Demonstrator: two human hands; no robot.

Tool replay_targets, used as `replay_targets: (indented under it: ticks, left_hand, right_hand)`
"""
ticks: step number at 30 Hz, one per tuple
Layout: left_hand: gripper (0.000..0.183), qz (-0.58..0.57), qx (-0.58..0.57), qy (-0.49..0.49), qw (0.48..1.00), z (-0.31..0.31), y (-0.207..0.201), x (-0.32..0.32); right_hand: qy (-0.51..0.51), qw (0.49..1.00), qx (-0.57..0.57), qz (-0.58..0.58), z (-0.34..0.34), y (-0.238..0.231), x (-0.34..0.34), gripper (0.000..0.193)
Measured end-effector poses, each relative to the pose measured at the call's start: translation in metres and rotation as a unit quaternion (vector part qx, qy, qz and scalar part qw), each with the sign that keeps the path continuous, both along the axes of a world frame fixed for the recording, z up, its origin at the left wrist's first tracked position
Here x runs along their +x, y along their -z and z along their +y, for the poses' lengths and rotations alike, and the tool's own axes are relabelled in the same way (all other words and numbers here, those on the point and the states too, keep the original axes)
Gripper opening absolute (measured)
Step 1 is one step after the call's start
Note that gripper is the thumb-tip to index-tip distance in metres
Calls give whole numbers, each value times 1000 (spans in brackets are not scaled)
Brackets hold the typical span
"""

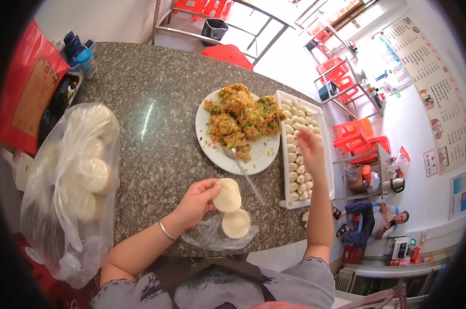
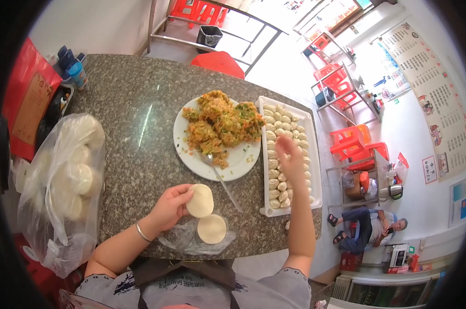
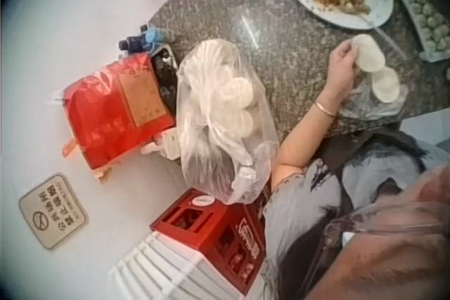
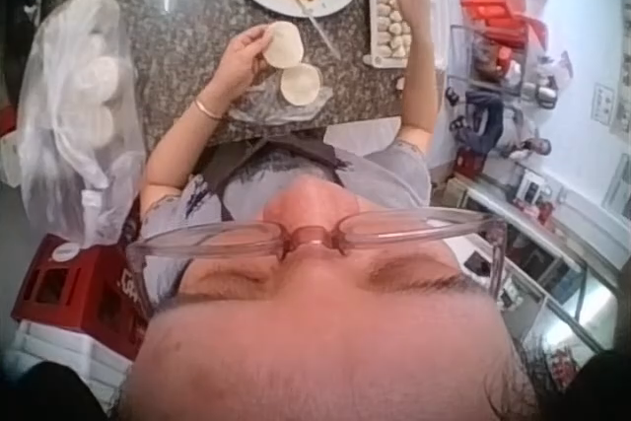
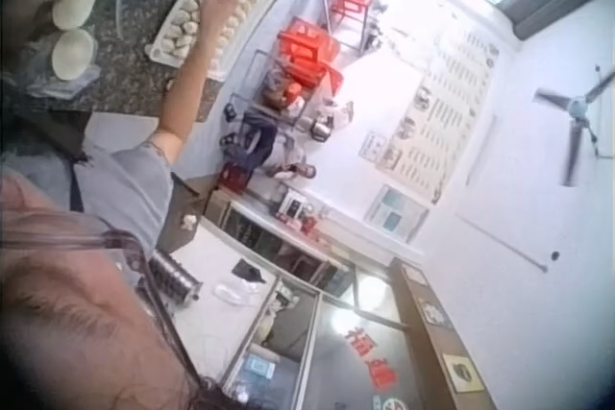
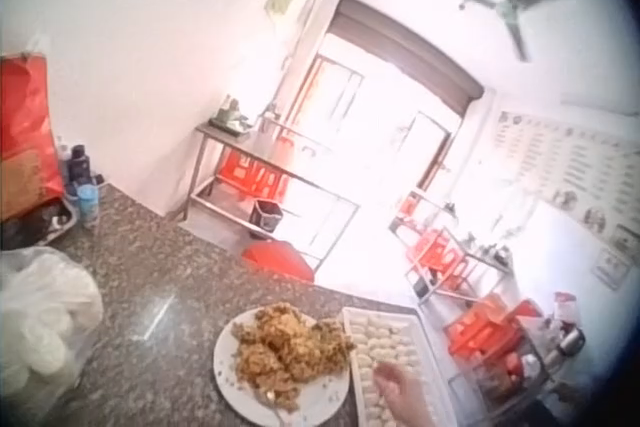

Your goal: The person is filling and folding dumpling wrappers at a restaurant table.

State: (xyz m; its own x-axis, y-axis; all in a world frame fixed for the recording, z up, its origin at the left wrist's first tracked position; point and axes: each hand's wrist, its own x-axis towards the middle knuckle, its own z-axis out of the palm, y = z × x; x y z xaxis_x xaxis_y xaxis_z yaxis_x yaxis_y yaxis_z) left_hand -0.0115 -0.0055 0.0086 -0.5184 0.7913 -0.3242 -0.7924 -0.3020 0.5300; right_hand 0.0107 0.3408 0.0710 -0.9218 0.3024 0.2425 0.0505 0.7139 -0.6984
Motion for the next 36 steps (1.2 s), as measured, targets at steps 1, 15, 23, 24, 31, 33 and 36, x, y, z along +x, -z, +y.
replay_targets:
  ticks: [1, 15, 23, 24, 31, 33, 36]
  left_hand:
    - [24, -4, -2, 1, 1000, 0, 2, 0]
    - [33, 8, 6, -9, 1000, -2, 11, -2]
    - [39, -70, 117, -91, 986, 2, 3, -6]
    - [41, -67, 136, -92, 984, 2, 4, -6]
    - [39, -68, 169, -110, 977, 2, -2, -10]
    - [39, -55, 155, -126, 978, 1, -1, -10]
    - [39, -53, 155, -131, 978, 1, 3, -12]
  right_hand:
    - [-31, 998, 12, -52, -34, -4, 14, 41]
    - [-14, 990, 105, -92, -135, 0, 54, 27]
    - [-28, 996, -9, -79, -148, 35, 66, 31]
    - [-32, 996, -11, -80, -154, 32, 67, 31]
    - [-60, 994, 7, -88, -182, 20, 80, 33]
    - [-80, 992, -6, -101, -183, 11, 79, 33]
    - [-57, 994, -8, -97, -178, 5, 67, 32]
